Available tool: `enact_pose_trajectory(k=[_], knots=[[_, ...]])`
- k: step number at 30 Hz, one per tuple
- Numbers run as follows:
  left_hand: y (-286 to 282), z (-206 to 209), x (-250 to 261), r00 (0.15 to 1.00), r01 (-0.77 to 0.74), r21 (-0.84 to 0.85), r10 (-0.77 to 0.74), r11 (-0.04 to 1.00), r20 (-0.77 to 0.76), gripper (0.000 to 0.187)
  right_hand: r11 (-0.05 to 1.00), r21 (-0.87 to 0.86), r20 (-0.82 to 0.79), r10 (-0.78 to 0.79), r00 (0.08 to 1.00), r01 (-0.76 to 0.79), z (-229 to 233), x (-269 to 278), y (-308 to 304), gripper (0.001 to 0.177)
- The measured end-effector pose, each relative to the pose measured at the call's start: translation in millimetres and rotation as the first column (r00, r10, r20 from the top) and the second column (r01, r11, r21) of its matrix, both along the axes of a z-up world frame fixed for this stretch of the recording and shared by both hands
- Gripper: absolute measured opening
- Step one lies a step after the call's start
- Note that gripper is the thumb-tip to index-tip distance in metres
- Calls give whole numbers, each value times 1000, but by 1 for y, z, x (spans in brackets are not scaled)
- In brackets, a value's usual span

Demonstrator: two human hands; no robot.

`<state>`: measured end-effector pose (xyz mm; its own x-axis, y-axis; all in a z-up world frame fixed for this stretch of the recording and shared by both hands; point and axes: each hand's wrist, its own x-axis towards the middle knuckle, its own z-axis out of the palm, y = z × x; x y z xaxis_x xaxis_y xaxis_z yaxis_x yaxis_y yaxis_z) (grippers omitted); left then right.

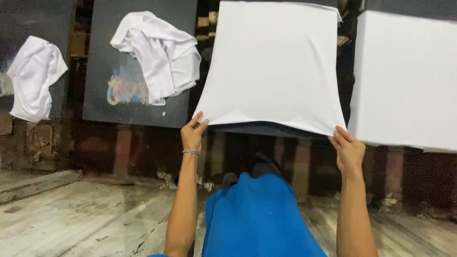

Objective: The person repeatedly picks up white garments from a stack, unfolds them, and lays them flat on a dark rectangular board. They smooth the fabric with both hands to remove wrinkles, then fold the garment in half and place it on a growing pile to the right. This cycle continues for multiple items throughout the clip.

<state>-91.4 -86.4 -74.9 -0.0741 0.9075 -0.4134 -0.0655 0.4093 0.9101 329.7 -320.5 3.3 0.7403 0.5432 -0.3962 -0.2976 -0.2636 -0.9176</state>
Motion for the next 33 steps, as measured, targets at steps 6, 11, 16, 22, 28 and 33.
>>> enact_pose_trajectory(k=[6,11,16,22,28,33], knots=[[-34,25,-16,1000,25,4,-25,1000,-7,50,1000,10,-4,-19,1000,19,-18,-8,-36,33],[-49,25,-19,998,51,-13,-52,999,-31,53,999,-12,-8,-51,999,51,-18,-14,-46,32],[-51,24,-20,992,76,-41,-79,996,-98,52,997,-54,-17,-53,998,52,-33,-13,-49,32],[-45,18,-19,943,125,-145,-163,982,-291,50,988,-143,21,-59,998,62,-38,-20,-33,32],[5,73,35,861,113,-18,-107,993,-497,32,933,-343,220,-37,975,113,2,5,55,30],[137,70,114,871,158,33,-124,987,-476,41,919,-394,-31,-46,998,30,3,61,184,45]])
